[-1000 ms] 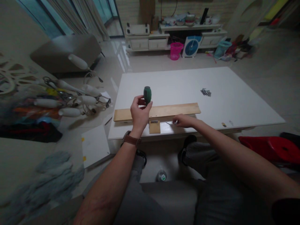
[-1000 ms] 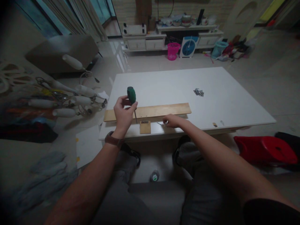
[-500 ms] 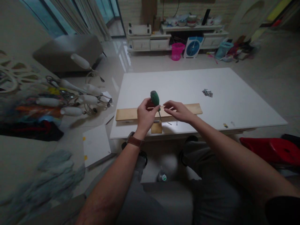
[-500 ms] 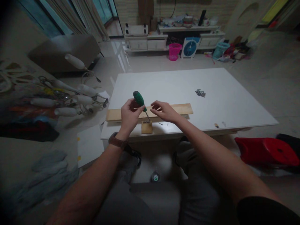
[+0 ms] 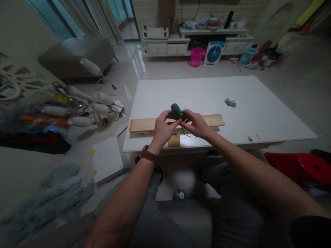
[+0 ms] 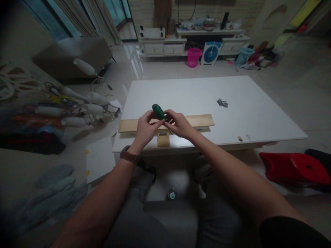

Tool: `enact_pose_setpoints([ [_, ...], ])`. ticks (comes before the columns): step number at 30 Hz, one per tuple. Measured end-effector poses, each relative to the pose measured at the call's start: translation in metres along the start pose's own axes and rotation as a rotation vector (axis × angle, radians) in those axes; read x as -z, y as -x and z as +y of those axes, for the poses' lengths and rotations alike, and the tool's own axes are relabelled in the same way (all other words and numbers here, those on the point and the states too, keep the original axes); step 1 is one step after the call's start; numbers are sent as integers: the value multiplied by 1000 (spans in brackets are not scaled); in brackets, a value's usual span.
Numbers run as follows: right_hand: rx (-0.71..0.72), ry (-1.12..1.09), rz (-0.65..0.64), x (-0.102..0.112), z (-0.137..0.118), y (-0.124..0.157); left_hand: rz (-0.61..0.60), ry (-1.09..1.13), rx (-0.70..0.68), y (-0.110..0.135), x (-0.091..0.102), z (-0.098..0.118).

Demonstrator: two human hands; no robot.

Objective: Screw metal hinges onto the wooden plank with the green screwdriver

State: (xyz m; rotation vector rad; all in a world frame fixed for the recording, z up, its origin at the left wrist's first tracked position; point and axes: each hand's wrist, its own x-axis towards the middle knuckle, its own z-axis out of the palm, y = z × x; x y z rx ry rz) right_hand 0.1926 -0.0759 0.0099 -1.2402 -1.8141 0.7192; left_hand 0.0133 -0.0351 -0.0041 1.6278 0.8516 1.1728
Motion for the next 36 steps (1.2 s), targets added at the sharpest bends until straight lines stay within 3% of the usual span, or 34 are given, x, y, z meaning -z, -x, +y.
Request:
enact_pose_setpoints([
  [5, -10, 101, 75, 5, 6, 5, -161, -245, 33, -2, 14, -16],
  [10, -68, 143, 175, 14, 13, 7, -565, -693, 81, 10, 22, -40],
  [13, -82, 143, 190, 16, 15, 6, -695, -818, 52, 20, 19, -58],
  [20, -55, 151, 151, 10, 15, 2, -738, -943, 56, 30, 15, -86],
  [36, -37, 155, 146, 15, 16, 3, -764, -920, 81, 21, 14, -87],
])
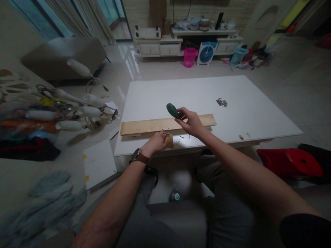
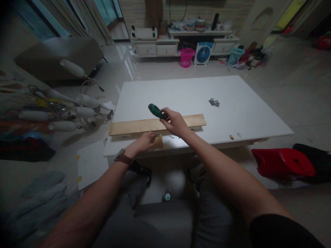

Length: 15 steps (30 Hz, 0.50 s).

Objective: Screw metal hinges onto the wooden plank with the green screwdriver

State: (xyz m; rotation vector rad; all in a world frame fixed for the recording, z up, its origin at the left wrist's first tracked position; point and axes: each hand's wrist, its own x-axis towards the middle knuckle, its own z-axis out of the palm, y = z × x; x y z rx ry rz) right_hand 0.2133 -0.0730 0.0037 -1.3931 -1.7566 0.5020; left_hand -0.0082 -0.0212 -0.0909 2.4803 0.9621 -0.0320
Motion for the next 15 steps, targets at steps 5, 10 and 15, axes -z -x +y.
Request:
enact_pose_setpoints([
  [5, -27, 12, -16, -1, 1, -1, 13, 74, -21, 3, 11, 5],
  [10, -35, 4, -20, -1, 1, -1, 61, 131, -25, 4, 19, 9],
  [15, -16, -7, -21, -3, 4, 0, 103, 193, 2, 3, 18, 7],
])
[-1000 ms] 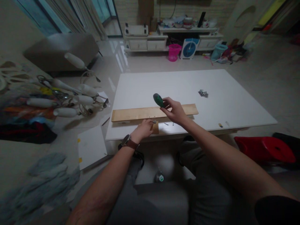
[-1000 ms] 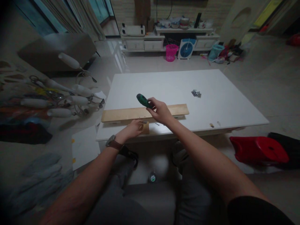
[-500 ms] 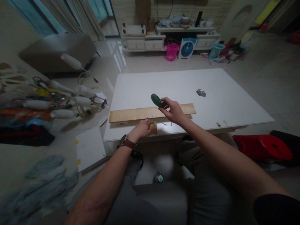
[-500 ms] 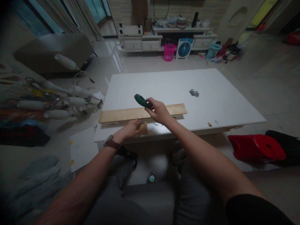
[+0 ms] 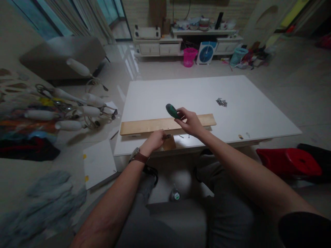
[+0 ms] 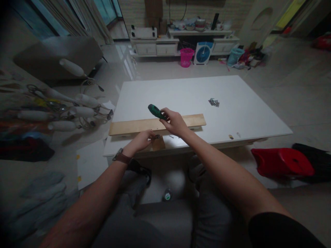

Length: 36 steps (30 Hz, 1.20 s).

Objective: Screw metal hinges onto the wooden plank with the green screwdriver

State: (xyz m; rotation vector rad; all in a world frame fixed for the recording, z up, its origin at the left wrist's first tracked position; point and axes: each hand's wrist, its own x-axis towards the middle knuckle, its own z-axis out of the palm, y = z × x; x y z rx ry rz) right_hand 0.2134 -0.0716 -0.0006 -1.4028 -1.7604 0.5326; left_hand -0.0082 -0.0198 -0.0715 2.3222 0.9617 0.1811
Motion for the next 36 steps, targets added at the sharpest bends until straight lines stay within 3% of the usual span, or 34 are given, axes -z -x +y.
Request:
enact_pose_setpoints([
  [13, 3, -8, -2, -1, 0, 0, 89, 55, 55, -2, -2, 1],
  [20, 39, -32, 32, -4, 4, 0, 40, 137, 111, -1, 5, 15],
  [26, 18, -67, 33, -5, 3, 0, 50, 103, 118, 0, 1, 11],
  [36, -47, -81, 35, -4, 0, 0, 119, 371, 123, -1, 7, 15],
])
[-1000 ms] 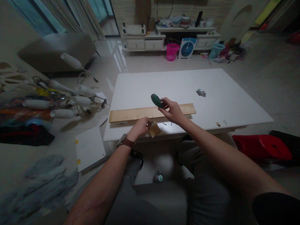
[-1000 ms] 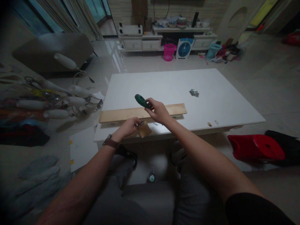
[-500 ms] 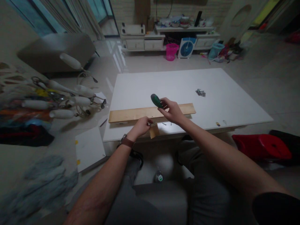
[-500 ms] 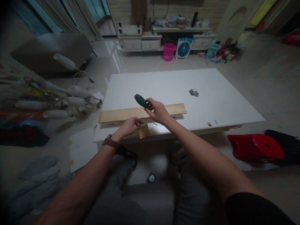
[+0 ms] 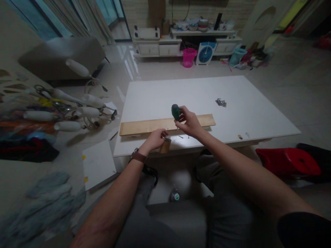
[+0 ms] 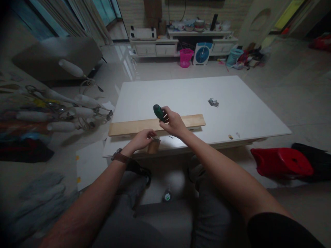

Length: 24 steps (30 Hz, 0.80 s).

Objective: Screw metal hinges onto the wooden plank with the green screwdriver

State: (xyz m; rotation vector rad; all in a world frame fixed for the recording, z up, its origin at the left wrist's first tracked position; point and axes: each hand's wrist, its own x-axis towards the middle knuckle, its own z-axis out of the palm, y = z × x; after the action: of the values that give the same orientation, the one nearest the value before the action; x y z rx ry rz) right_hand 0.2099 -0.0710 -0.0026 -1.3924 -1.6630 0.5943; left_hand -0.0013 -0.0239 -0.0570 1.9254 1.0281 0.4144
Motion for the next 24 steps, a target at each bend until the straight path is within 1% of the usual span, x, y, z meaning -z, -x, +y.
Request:
enact_pose_setpoints([
  [3, 26, -3, 18, -1, -1, 0, 19, 119, 39, 0, 4, 3],
  [5, 40, 12, 41, -1, -3, 0, 33, 258, 100, 1, 8, 5],
  [6, 44, 21, 58, -1, -3, 0, 61, 340, 135, 1, 10, 6],
  [7, 44, 30, 76, 0, -4, 0, 107, 420, 170, 2, 13, 8],
  [11, 4, 48, 119, 1, -4, -2, 365, 709, 297, 3, 20, 17],
  [13, 5, 61, 129, 2, -3, -3, 436, 852, 377, 2, 23, 22],
  [15, 31, 86, 143, 2, -2, -5, 450, 1001, 456, 2, 26, 27],
  [18, 38, 107, 148, 1, -3, -6, 425, 1195, 530, 3, 28, 31],
  [21, -18, 108, 125, -2, -5, -6, 385, 1307, 544, 4, 29, 32],
  [24, -74, 116, 89, -6, -4, -6, 339, 1358, 528, 5, 28, 31],
])
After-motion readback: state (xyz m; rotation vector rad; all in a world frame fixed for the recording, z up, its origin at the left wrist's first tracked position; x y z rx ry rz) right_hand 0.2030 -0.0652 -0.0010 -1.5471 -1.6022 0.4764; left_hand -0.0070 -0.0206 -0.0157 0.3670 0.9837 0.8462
